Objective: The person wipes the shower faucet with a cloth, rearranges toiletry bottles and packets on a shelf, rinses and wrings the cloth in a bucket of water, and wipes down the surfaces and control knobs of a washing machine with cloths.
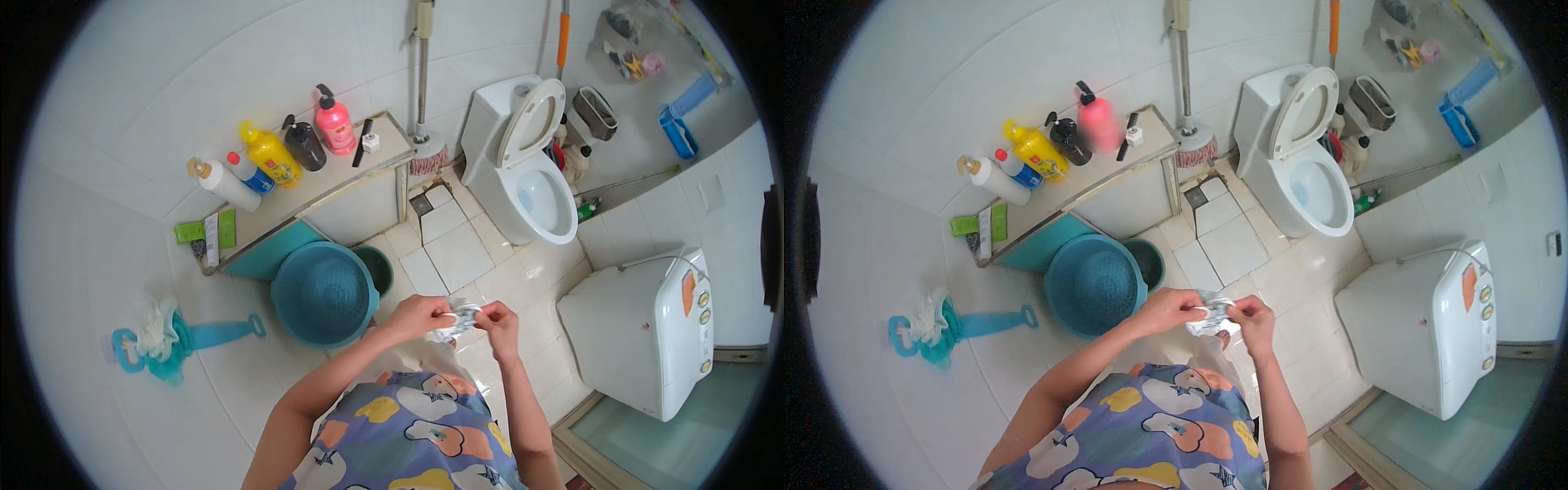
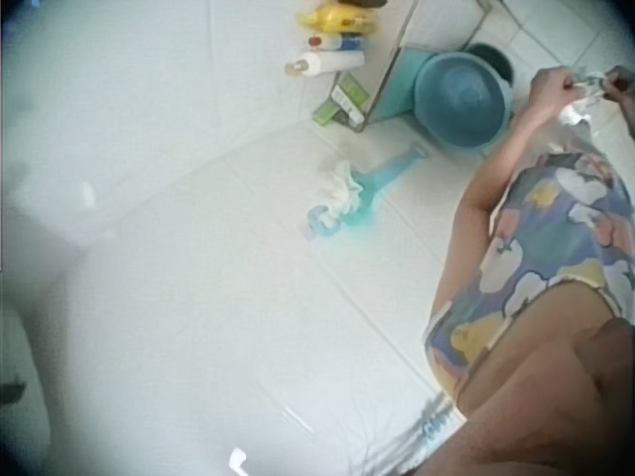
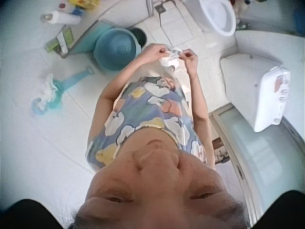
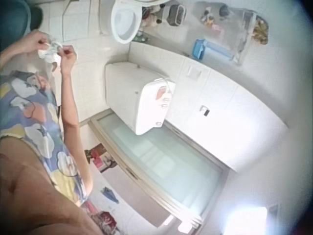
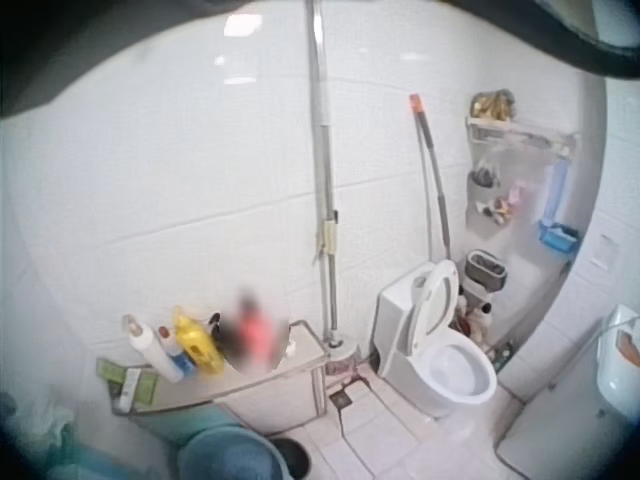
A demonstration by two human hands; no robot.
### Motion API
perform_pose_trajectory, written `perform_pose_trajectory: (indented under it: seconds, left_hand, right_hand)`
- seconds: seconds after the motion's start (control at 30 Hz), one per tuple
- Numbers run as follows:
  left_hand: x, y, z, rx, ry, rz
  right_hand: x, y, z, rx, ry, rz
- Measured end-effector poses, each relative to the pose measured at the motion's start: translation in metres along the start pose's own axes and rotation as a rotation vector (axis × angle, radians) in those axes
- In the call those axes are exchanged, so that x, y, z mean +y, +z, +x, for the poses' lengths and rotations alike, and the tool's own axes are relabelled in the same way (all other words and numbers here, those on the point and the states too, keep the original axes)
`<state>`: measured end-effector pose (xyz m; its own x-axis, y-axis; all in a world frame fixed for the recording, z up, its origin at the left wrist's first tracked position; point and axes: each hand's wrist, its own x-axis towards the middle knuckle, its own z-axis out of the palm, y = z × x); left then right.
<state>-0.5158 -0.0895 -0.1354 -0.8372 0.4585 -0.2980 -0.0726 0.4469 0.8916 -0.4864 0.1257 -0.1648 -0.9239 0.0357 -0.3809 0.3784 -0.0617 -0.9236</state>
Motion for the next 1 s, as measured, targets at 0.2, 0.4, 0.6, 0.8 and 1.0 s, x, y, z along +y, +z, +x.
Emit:
perform_pose_trajectory:
  seconds: [0.2, 0.4, 0.6, 0.8, 1.0]
  left_hand:
    - [0.057, 0.088, 0.051, -0.257, 0.197, 0.141]
    - [0.082, 0.149, 0.102, -0.262, 0.176, 0.149]
    - [0.12, 0.214, 0.156, -0.622, -0.014, -0.338]
    - [0.16, 0.268, 0.193, -0.727, 0.059, -0.205]
    - [0.186, 0.331, 0.239, -0.819, 0.049, -0.124]
  right_hand:
    - [0.024, -0.135, -0.044, 0.33, 0.021, 0.312]
    - [0.013, -0.184, -0.071, 0.478, -0.17, 0.545]
    - [-0.016, -0.203, -0.062, 0.6, -0.206, 0.675]
    - [-0.009, -0.239, -0.044, 0.761, -0.154, 0.529]
    - [-0.032, -0.285, -0.065, 0.859, -0.164, 0.089]
